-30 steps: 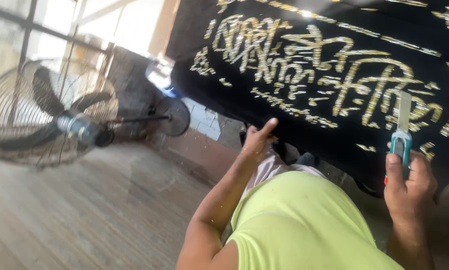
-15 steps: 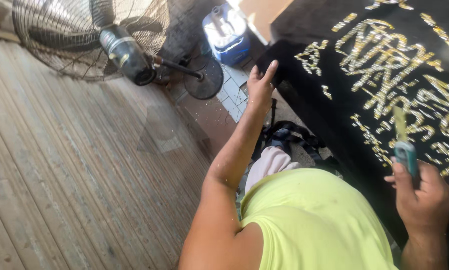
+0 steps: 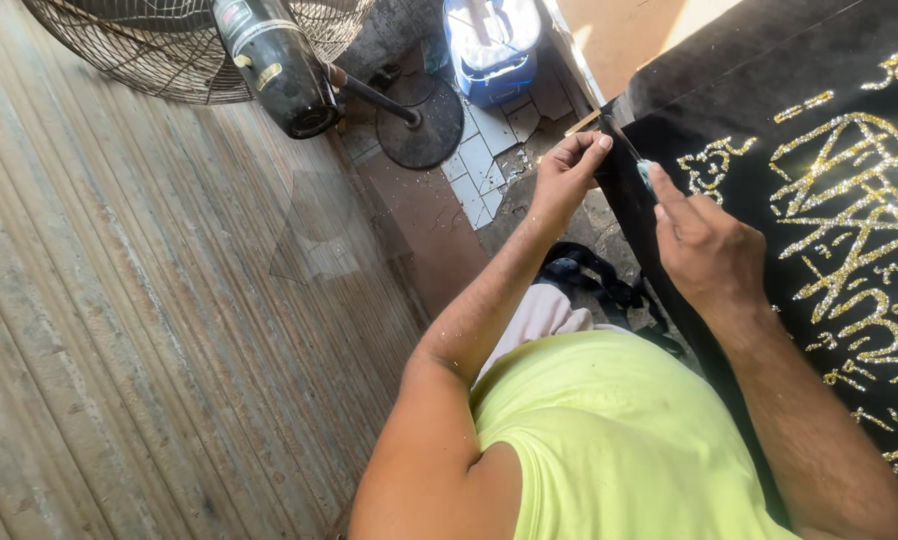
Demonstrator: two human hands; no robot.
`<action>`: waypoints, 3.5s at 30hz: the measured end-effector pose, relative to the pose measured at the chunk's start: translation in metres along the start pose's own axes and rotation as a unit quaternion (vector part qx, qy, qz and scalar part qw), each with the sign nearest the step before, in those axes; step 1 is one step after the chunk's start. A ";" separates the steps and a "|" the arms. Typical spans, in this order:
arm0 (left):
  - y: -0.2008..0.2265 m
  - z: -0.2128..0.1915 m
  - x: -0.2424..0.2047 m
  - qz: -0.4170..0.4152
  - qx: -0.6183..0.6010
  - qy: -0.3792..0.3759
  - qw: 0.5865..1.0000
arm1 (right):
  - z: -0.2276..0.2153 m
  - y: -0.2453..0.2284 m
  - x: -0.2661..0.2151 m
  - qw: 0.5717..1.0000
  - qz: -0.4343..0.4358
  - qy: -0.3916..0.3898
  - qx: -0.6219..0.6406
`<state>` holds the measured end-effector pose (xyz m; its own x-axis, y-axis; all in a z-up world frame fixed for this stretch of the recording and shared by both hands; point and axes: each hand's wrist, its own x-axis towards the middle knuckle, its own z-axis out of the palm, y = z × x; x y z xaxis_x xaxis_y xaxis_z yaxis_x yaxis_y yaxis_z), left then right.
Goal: The person trims the edges of a black fabric with gold Arabic calligraphy using a utility knife. They repeatedly align the fabric, cut along the edges, and remove the excess strips. The person also briefly cuts a piece of cardboard at the end.
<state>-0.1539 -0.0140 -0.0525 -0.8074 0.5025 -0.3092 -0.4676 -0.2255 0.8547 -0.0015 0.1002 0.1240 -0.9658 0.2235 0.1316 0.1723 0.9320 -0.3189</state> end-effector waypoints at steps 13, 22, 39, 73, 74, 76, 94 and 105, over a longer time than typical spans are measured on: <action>0.002 0.003 -0.002 0.081 0.153 0.045 0.984 | 0.001 -0.009 0.010 0.991 -0.046 -0.038 -0.123; 0.018 0.012 -0.007 0.143 0.262 0.087 0.950 | 0.026 -0.017 0.061 0.965 -0.043 -0.104 -0.236; 0.002 -0.039 -0.030 0.122 0.177 0.137 0.967 | -0.035 0.007 -0.115 0.968 0.077 -0.149 -0.187; -0.110 0.054 -0.216 -0.024 0.192 0.006 0.981 | -0.065 0.075 -0.826 0.859 0.449 0.222 0.104; -0.127 0.083 -0.232 -0.106 0.090 -0.014 0.990 | -0.065 0.065 -0.814 0.849 0.460 0.242 0.092; -0.143 0.135 -0.257 -0.183 0.040 -0.015 0.982 | -0.061 0.049 -0.800 0.836 0.469 0.277 0.064; -0.004 0.342 -0.218 -0.045 -0.079 -0.266 0.960 | -0.016 0.074 -0.675 0.710 0.577 0.393 0.090; -0.073 0.505 0.052 0.003 0.141 -0.362 0.922 | 0.004 0.052 -0.576 0.692 0.608 0.385 0.055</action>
<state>0.0194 0.4501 0.0794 -0.3104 0.9500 -0.0323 -0.2700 -0.0555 0.9613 0.5626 0.0185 0.0280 0.2779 0.9487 0.1504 0.7100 -0.0974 -0.6974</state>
